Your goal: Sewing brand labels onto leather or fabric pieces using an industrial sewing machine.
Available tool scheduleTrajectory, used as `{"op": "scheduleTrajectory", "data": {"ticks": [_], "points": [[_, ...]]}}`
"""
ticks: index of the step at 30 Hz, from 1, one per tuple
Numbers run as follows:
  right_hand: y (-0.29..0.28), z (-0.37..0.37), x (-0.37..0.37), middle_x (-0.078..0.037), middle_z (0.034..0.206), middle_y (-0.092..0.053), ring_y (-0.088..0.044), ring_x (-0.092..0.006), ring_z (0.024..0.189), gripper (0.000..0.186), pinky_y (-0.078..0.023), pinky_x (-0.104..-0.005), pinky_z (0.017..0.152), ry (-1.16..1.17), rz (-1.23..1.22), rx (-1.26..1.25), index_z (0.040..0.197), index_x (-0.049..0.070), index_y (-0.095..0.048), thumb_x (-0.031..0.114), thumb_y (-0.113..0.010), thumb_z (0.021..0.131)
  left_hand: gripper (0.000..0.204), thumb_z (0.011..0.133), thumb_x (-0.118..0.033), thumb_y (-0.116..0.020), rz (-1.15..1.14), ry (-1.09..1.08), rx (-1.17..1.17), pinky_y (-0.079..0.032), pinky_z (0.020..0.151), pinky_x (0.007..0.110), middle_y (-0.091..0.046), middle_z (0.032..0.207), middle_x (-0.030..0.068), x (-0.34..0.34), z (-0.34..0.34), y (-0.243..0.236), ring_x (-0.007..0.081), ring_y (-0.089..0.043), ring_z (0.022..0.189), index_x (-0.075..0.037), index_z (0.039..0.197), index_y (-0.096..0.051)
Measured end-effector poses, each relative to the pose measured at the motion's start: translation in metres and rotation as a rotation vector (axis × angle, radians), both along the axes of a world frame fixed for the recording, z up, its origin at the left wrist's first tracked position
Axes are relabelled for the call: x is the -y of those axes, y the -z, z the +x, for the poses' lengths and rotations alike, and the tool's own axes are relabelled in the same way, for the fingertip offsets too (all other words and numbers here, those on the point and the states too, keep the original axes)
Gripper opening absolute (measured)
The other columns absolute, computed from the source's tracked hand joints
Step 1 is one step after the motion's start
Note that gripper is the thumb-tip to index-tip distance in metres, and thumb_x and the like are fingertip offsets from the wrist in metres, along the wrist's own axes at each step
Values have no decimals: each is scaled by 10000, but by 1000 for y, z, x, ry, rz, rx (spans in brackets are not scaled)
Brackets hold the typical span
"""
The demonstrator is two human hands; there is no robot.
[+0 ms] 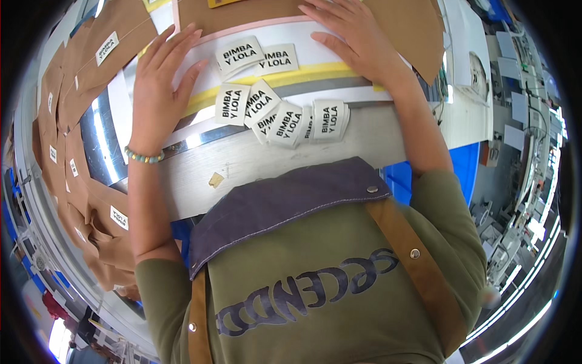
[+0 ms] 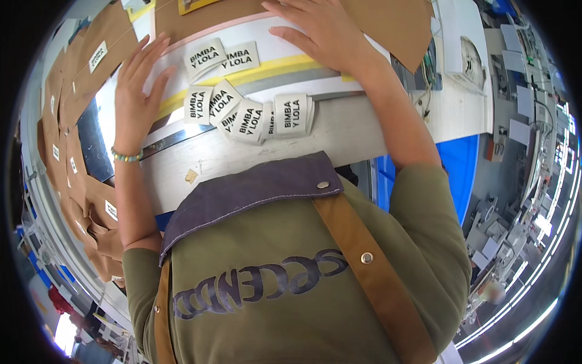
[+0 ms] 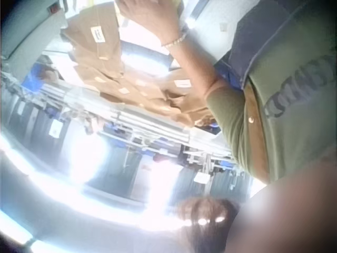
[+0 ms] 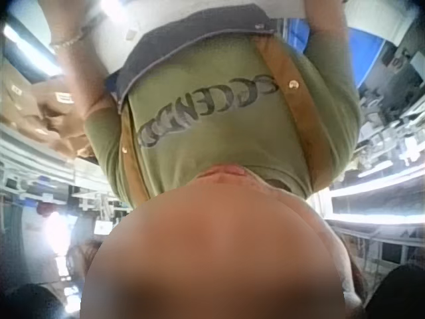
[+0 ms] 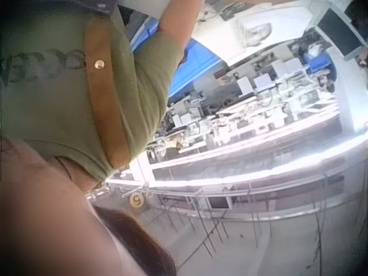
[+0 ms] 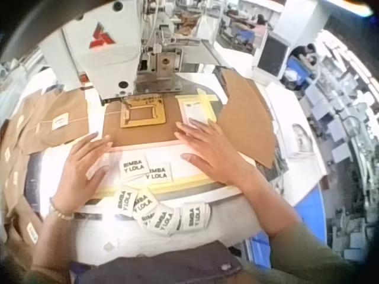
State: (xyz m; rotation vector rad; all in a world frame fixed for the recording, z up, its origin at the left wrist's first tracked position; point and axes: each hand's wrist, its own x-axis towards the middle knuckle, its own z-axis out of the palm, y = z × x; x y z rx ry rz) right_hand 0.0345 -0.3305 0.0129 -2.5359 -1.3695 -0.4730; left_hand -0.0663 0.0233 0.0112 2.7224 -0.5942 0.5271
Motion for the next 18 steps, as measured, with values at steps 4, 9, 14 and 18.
{"op": "scheduleTrajectory", "data": {"ticks": [4,9,14,18], "points": [[-9,-3,20,-178,1630,-539,-444,-380,1537,486,-325,-512,1272,2,-7,-258,1503,12,-616,261,-637,1086,368,929,-89,-764,-424,380,-223,-580,1014,423,-764,1272,199,38,-28,-64,377,-733,1162,39,1274,-747],[-34,-42,31,-83,1610,-576,-622,-351,1338,553,-486,-489,1139,-30,23,-496,1494,88,-642,272,-759,986,210,971,-294,-810,-986,1107,-440,-642,805,344,-815,1091,170,73,-91,-111,265,-807,956,-120,1089,-813],[-40,-89,18,-82,1217,-668,-677,-324,1119,458,-561,-453,904,-142,-48,-581,1316,97,-668,157,-825,891,191,1026,-225,-742,-1201,1102,-371,-628,739,340,-809,1085,162,88,-108,-108,278,-780,876,-185,1204,-800],[-35,-98,14,-76,1138,-652,-676,-322,1082,363,-552,-463,862,-77,-64,-554,1189,86,-659,119,-829,871,265,1077,-149,-635,-1301,1115,-228,-602,696,341,-781,1111,160,104,-121,-93,274,-743,832,-209,1275,-801]]}}
